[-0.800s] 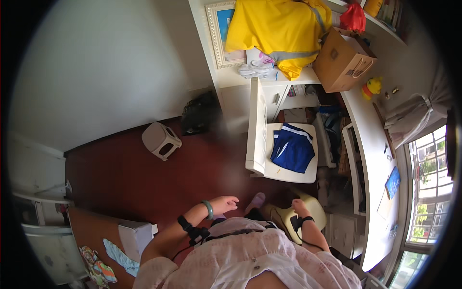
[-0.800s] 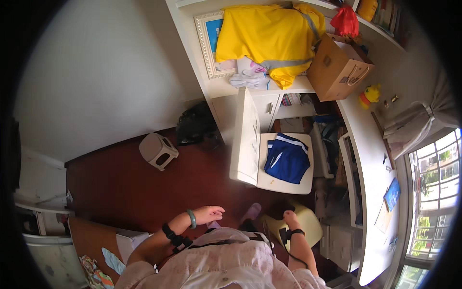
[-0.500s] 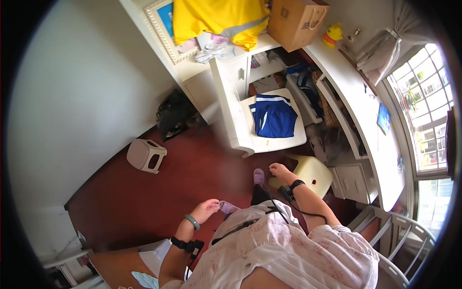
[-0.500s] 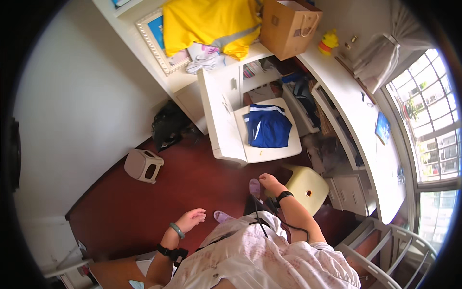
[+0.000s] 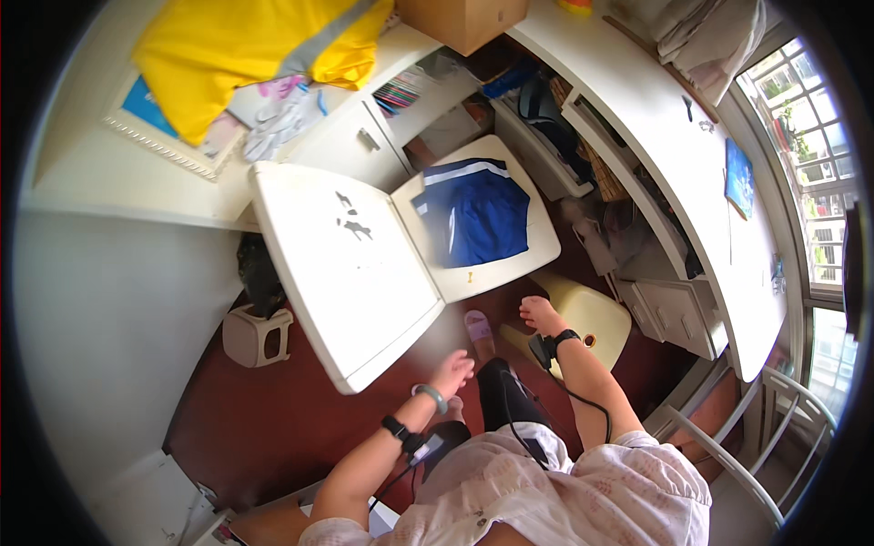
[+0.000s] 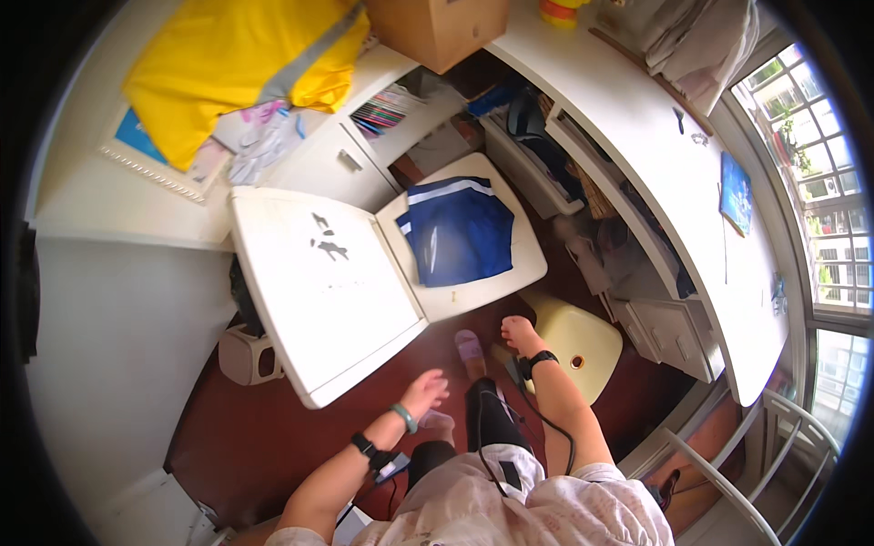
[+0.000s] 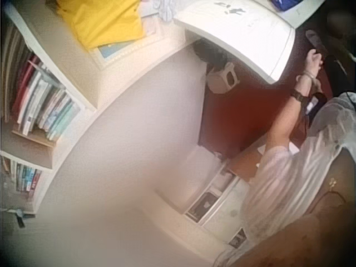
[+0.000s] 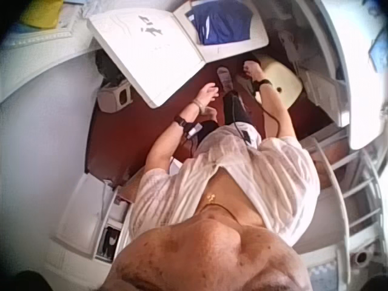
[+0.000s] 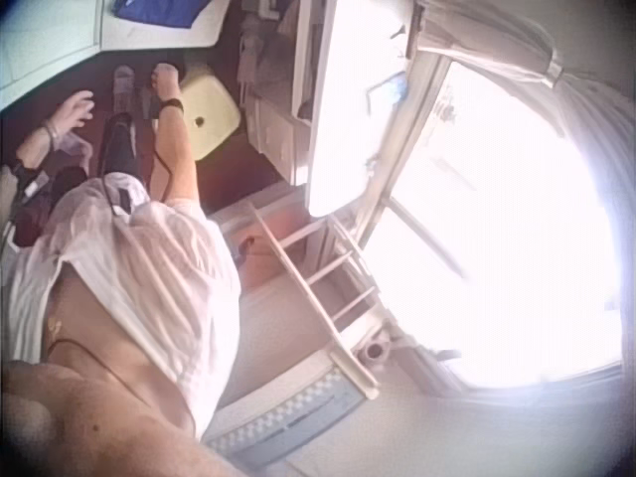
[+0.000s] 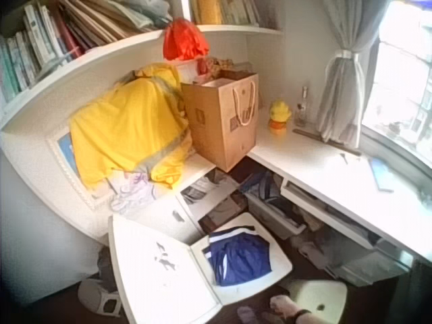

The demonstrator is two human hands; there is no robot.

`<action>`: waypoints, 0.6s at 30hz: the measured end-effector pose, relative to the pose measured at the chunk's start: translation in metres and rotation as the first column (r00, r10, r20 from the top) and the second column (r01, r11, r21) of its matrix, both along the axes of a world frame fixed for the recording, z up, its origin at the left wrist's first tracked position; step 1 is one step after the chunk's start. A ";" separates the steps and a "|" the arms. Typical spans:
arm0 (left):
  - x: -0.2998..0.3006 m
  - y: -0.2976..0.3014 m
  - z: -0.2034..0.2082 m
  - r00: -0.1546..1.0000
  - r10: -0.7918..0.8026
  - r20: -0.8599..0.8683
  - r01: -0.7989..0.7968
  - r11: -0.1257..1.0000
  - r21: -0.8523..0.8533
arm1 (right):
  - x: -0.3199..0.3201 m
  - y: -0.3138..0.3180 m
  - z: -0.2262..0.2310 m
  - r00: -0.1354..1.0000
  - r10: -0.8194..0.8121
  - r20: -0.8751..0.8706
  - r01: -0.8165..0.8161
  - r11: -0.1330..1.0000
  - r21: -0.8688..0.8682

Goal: The person picks up a light green shirt, a pair of grey shorts, a pair of blue jeans, and a pair of blue shorts from a bed and folds each item by hand before placing them on a chair.

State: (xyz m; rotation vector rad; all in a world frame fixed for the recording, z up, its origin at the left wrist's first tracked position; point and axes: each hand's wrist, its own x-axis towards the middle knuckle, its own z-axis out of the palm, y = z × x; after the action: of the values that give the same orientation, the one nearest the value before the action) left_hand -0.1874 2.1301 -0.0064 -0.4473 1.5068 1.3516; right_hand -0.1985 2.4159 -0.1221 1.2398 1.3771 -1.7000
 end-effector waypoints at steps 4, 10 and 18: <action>-0.061 0.063 -0.088 0.960 0.260 0.106 -0.252 0.964 -0.081 | -0.049 0.022 -0.030 0.999 -0.043 -0.031 0.044 0.997 0.063; -0.143 0.066 -0.196 0.825 0.562 0.058 -0.519 0.794 -0.317 | -0.114 0.008 -0.076 0.983 -0.182 -0.040 0.186 0.969 0.161; -0.188 0.059 -0.257 0.667 0.737 0.113 -0.671 0.659 -0.339 | -0.124 0.025 -0.122 0.901 -0.428 -0.069 0.432 0.901 0.045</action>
State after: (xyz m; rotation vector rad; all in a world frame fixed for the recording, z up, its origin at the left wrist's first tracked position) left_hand -0.3758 2.1890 -0.2635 -1.4623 1.3507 1.5931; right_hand -0.3222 2.4404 -0.2440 1.6353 1.2551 -2.0129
